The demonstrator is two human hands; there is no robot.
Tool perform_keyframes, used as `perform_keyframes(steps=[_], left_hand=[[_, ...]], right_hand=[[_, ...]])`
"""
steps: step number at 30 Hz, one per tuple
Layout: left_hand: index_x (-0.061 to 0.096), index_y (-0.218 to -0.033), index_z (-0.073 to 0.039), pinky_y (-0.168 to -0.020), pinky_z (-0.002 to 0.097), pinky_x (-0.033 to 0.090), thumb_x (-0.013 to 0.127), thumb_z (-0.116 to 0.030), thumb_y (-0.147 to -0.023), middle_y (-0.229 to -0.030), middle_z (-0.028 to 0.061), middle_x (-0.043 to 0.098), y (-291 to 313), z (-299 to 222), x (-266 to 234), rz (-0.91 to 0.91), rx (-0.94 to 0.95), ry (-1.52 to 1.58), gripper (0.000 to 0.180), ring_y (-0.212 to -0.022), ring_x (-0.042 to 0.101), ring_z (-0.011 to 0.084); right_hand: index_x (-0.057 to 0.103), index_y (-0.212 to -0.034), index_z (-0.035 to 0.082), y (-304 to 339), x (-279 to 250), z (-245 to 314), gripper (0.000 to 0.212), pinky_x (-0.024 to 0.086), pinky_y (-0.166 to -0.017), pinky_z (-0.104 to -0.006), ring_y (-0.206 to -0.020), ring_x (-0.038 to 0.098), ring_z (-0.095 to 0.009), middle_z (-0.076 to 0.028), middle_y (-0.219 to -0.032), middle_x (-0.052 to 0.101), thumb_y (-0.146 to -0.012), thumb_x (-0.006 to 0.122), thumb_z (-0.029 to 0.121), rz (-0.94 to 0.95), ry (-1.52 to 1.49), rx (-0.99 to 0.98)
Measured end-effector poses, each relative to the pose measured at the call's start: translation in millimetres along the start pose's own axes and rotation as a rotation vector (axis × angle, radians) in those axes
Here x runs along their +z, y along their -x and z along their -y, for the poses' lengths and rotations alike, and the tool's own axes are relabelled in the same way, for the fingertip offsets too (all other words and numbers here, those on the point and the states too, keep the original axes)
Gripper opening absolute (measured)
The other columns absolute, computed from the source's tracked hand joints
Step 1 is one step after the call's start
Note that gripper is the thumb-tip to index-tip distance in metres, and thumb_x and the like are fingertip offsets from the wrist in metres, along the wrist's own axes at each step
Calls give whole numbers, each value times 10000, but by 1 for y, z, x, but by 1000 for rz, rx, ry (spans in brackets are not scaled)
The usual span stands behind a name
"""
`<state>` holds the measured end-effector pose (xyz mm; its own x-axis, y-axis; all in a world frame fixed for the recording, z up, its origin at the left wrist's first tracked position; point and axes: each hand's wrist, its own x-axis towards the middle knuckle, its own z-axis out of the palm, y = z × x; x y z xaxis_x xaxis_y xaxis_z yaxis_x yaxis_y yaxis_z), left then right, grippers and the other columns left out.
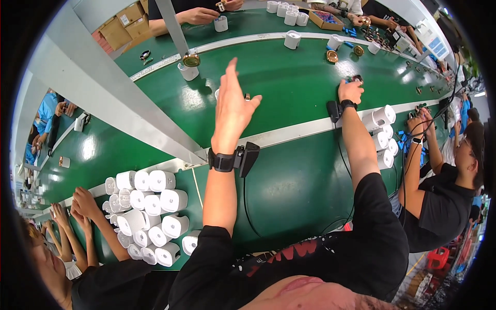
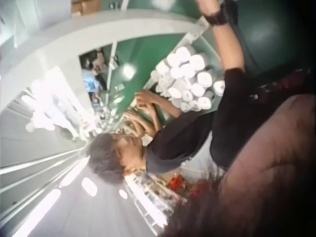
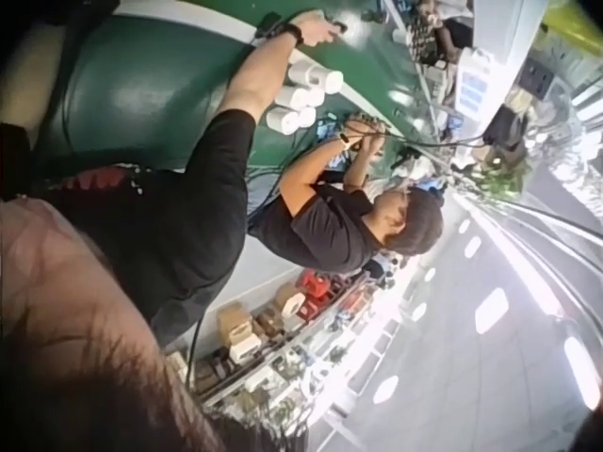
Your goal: Manually assembling small white cylindrical components on a production line.
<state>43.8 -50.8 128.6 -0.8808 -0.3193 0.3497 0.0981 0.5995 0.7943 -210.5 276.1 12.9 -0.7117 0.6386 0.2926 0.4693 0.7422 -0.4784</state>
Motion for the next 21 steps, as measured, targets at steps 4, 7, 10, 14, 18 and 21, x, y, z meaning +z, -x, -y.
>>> perform_keyframes(steps=[4,7,10,14,18,21], left_hand=[[303,-1481,-125,-955,429,487,773,-81,-749,-1336,197,506,4,-8,8,29,83,16,871,-1211,536,336],[357,-1455,-119,-956,422,487,758,-77,-767,-1331,170,516,5,-20,16,62,104,49,797,-1202,545,319],[454,-1357,-67,-930,434,489,744,-40,-766,-1264,188,531,6,-24,23,46,230,23,659,-1117,577,369],[540,-1275,-60,-917,415,490,744,-38,-758,-1220,153,564,15,-50,38,199,275,130,556,-1091,586,348],[592,-1230,-58,-946,381,487,751,-67,-765,-1214,122,599,27,-84,76,409,342,307,492,-1118,602,286],[603,-1213,-58,-934,385,486,742,-83,-762,-1180,125,606,17,-111,113,592,402,322,473,-1100,607,300]], right_hand=[[531,-1211,-3,12,-6,3,693,511,-873,-500,-1105,619,-376,-227,-1215,581,-776,702,509,39,-21,-34],[536,-1133,-58,11,2,-18,530,545,-871,-446,-1081,629,-329,-206,-1158,595,-830,709,342,159,-643,36],[555,-1035,-74,40,1,-26,346,542,-907,-410,-1029,636,-330,-198,-1083,604,-853,689,187,417,-1429,268],[547,-973,-96,47,-29,-33,121,507,-1005,-330,-1038,619,-280,-165,-1041,600,-872,604,-60,920,-2061,522],[537,-970,-79,64,-47,-26,108,491,-1009,-319,-1048,601,-260,-169,-1036,598,-888,598,-44,1011,-2162,670],[540,-1027,-38,89,-49,-14,152,477,-1012,-330,-1013,598,-231,-150,-1053,608,-894,612,-21,1290,-2196,670]])
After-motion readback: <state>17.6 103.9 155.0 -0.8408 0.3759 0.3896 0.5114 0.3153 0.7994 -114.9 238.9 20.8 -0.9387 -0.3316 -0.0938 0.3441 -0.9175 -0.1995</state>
